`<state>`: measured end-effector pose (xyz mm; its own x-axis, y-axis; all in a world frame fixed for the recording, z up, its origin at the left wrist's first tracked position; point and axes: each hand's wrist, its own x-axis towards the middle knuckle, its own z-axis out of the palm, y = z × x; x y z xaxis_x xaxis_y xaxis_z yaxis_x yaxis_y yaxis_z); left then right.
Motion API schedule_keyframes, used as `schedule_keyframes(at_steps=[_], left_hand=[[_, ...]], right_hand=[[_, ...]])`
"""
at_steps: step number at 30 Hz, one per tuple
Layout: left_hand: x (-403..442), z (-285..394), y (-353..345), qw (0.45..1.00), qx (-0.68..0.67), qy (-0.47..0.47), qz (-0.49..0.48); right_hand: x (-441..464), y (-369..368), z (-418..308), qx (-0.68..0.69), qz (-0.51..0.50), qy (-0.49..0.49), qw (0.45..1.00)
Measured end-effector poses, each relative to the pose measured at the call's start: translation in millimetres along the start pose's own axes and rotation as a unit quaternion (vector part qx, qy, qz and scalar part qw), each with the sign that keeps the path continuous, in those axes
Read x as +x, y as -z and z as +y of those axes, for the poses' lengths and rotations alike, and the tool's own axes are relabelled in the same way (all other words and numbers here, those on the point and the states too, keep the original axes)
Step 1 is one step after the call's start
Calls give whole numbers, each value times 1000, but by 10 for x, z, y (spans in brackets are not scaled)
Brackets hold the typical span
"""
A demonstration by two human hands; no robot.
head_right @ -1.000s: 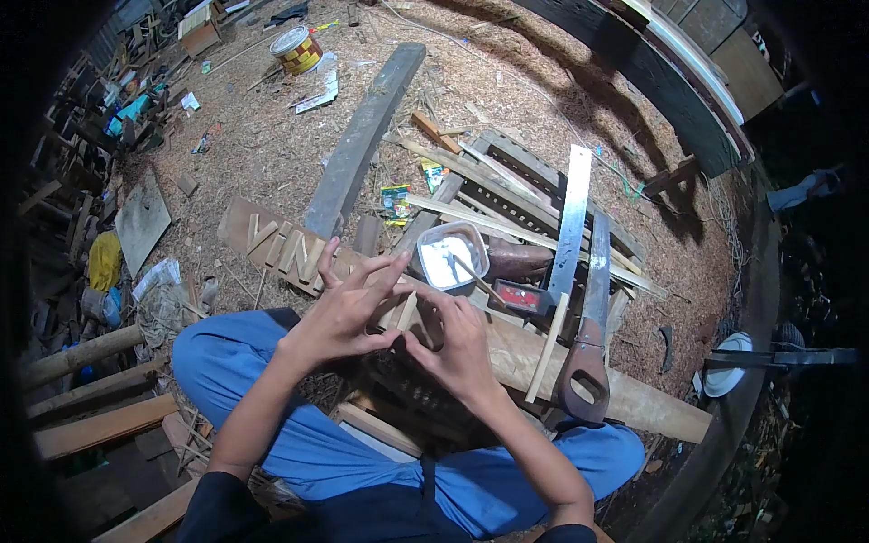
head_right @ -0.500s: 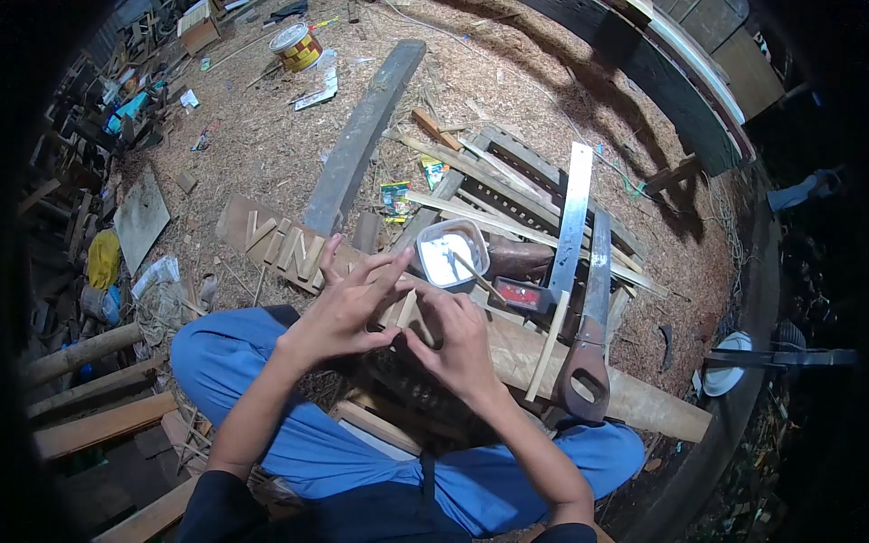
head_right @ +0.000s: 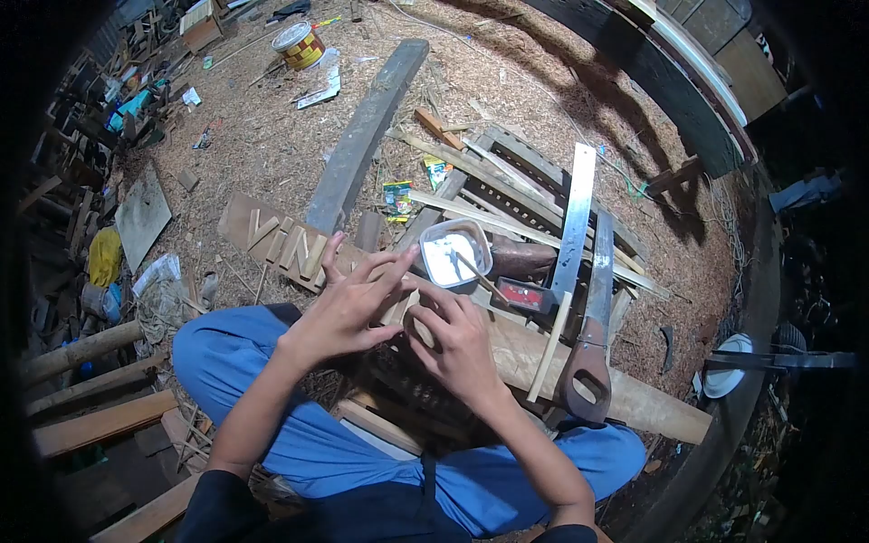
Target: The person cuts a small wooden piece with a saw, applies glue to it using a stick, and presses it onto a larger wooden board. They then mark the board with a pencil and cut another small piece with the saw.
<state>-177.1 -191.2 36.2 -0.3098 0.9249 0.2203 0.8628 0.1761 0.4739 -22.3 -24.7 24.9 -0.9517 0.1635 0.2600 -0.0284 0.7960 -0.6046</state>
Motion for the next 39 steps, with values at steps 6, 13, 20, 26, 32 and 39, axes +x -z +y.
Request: schedule_keyframes(at_steps=[6, 13, 20, 26, 32, 39], left_hand=[[12, 12, 14, 1000, 5, -2, -9], [17, 17, 22, 1000, 16, -2, -15], [13, 12, 54, 1000, 6, 2, -27], [12, 12, 22, 1000, 20, 0, -9], [2, 41, -12, 1000, 12, 6, 20], [7, 67, 6, 999, 37, 27, -25]], right_hand=[[9, 17, -12, -16, -8, 11, 1000], [4, 25, 5, -19, -9, 24, 999], [-7, -6, 9, -24, -6, 25, 999], [-4, -19, 8, -33, 1, 34, 999], [-22, -46, 26, -56, 8, 51, 997], [-16, -69, 20, -64, 8, 55, 996]])
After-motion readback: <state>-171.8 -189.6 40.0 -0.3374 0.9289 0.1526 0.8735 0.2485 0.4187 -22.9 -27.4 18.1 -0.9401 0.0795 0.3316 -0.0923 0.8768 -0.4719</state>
